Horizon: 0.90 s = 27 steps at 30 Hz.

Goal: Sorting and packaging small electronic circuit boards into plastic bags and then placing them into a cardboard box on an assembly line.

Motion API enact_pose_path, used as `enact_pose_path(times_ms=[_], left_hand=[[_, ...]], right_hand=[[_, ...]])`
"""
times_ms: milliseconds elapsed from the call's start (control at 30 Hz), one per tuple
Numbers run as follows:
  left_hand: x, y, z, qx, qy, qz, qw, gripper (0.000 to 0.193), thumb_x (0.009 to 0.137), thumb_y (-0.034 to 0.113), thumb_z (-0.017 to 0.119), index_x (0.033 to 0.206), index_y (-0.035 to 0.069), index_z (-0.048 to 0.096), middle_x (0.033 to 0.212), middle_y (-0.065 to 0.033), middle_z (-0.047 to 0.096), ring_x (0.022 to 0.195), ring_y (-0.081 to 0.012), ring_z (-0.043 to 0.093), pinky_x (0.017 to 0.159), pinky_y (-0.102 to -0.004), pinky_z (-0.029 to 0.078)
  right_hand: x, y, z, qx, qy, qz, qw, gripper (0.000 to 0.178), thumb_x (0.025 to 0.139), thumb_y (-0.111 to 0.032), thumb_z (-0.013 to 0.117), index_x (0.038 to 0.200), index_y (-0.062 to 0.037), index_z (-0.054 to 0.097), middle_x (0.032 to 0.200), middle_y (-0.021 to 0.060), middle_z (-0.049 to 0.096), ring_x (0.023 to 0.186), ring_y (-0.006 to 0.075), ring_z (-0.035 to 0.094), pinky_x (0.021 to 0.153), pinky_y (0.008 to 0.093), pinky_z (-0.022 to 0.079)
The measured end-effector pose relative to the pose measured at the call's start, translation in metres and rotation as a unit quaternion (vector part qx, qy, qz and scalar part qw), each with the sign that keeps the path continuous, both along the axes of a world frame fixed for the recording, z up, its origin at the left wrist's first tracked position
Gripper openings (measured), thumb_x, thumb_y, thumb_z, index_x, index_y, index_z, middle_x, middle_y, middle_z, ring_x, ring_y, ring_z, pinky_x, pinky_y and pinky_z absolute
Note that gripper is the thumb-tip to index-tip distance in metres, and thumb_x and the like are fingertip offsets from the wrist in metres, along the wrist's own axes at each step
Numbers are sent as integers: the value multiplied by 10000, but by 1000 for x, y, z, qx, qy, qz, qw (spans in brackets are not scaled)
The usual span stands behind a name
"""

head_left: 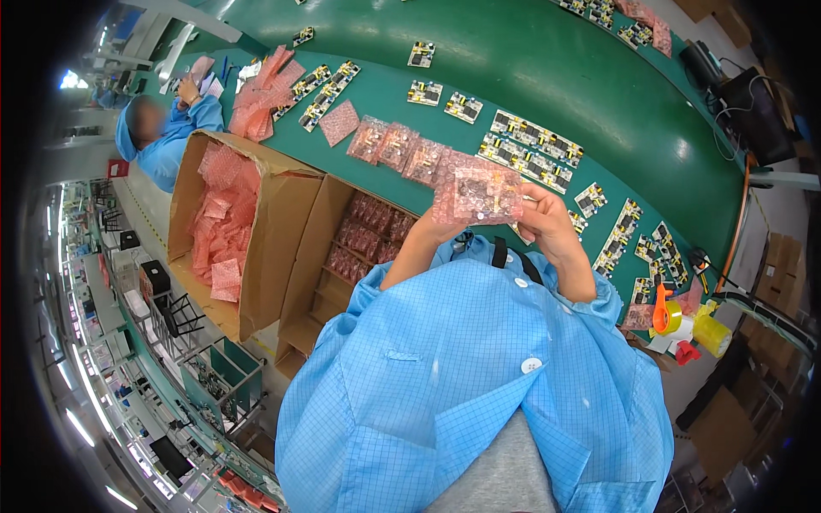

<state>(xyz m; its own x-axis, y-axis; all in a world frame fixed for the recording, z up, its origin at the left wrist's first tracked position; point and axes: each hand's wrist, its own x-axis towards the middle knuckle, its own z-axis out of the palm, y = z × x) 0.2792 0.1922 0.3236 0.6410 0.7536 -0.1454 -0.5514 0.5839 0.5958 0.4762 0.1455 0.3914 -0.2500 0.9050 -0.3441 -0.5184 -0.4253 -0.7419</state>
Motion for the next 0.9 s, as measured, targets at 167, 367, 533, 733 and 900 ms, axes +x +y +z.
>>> enact_pose_path(times_ms=[167,367,533,733,900], left_hand=[[-1,2,-2,99,119,6,988,479,919,252,583,1327,54,428,1282,-109,522,1173,-242,521,988,-402,452],[7,-9,14,177,273,152,933,352,893,50,570,1236,0,505,1169,-99,590,1056,-172,571,883,-317,486],[-6,-5,37,174,144,114,967,277,908,58,561,1169,-19,506,1039,-88,620,932,-138,596,820,-303,502],[-1,-5,56,152,210,201,945,116,910,85,593,966,-17,581,958,-60,620,846,-115,595,729,-268,519],[-2,-5,61,186,285,194,920,85,881,46,601,944,-9,589,914,-42,635,827,-89,596,711,-231,503]], right_hand=[[-5,-1,3,8,-7,-14,1000,317,841,-36,645,1137,-9,537,940,88,693,541,15,493,427,166,340],[-10,-4,0,13,14,-55,998,341,854,-44,638,1165,-12,502,953,102,687,550,23,497,438,170,342],[-12,-2,-1,8,5,-144,990,350,850,-79,655,1150,-13,488,926,73,658,476,26,406,418,183,316],[-15,-5,-1,27,22,-143,989,342,859,-58,647,1157,-41,479,971,113,670,521,32,450,441,177,317],[-18,-9,-4,34,14,-175,984,344,861,-50,638,1163,-30,475,958,99,668,514,29,435,436,180,305]])
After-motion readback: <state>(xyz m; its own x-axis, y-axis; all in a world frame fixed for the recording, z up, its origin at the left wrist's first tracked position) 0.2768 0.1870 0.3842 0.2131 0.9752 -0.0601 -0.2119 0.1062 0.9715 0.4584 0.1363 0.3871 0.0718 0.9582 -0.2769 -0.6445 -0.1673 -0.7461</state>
